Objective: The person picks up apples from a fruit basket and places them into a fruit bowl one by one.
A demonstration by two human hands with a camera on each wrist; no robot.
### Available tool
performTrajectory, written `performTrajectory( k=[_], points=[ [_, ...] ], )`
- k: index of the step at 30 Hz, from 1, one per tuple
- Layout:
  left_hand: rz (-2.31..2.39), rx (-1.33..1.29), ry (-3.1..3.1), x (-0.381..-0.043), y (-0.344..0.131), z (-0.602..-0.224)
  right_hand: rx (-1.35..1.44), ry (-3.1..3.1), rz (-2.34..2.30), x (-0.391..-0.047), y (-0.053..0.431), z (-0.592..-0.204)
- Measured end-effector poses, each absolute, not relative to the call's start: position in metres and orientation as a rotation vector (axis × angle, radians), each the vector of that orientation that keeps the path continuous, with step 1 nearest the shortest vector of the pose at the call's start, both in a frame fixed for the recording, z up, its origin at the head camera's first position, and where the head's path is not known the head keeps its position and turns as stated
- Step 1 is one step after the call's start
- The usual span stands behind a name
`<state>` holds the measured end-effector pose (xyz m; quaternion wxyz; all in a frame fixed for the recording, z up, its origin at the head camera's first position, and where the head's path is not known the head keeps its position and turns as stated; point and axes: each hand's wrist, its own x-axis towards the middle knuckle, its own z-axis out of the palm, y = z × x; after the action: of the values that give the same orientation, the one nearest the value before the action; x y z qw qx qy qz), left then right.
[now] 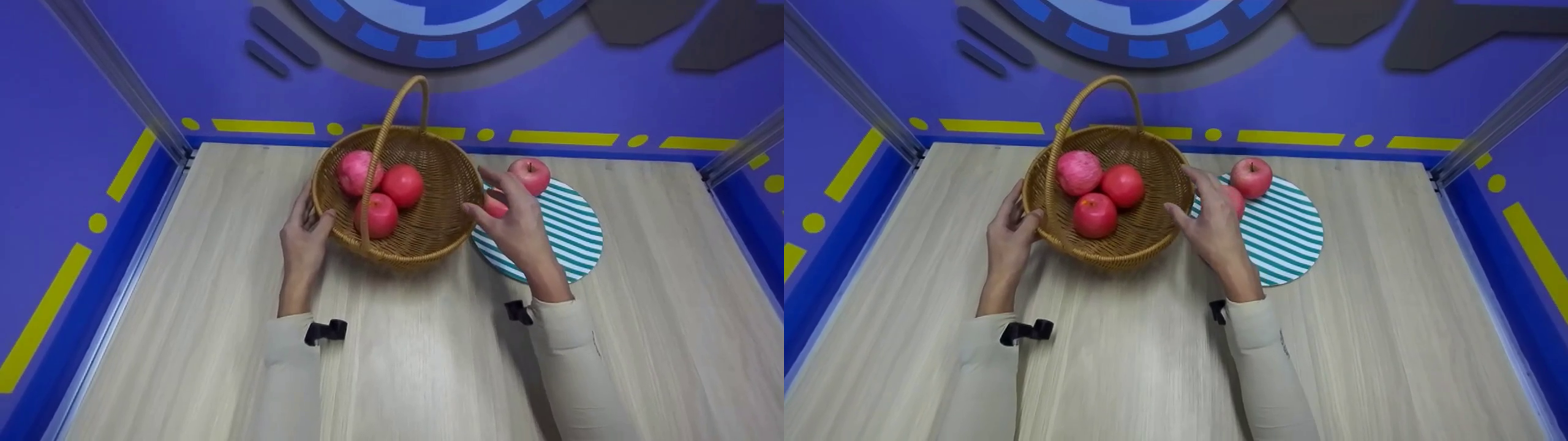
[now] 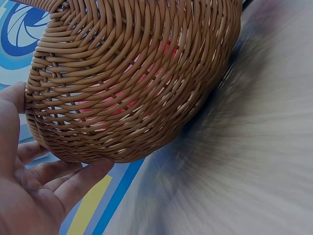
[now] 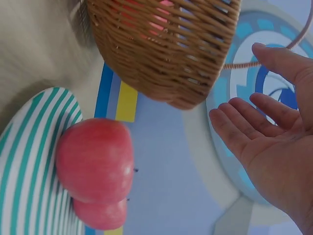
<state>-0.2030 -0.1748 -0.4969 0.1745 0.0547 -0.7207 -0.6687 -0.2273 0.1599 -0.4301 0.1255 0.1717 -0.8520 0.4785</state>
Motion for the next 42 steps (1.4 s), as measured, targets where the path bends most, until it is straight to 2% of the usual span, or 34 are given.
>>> performTrajectory(
  k=[42],
  points=[
    [-1.847,0.157,-2.063,-0.204,-0.174,-0.497,0.695,-2.902,1.056,-0.288,0.1,-0.433]
  ],
)
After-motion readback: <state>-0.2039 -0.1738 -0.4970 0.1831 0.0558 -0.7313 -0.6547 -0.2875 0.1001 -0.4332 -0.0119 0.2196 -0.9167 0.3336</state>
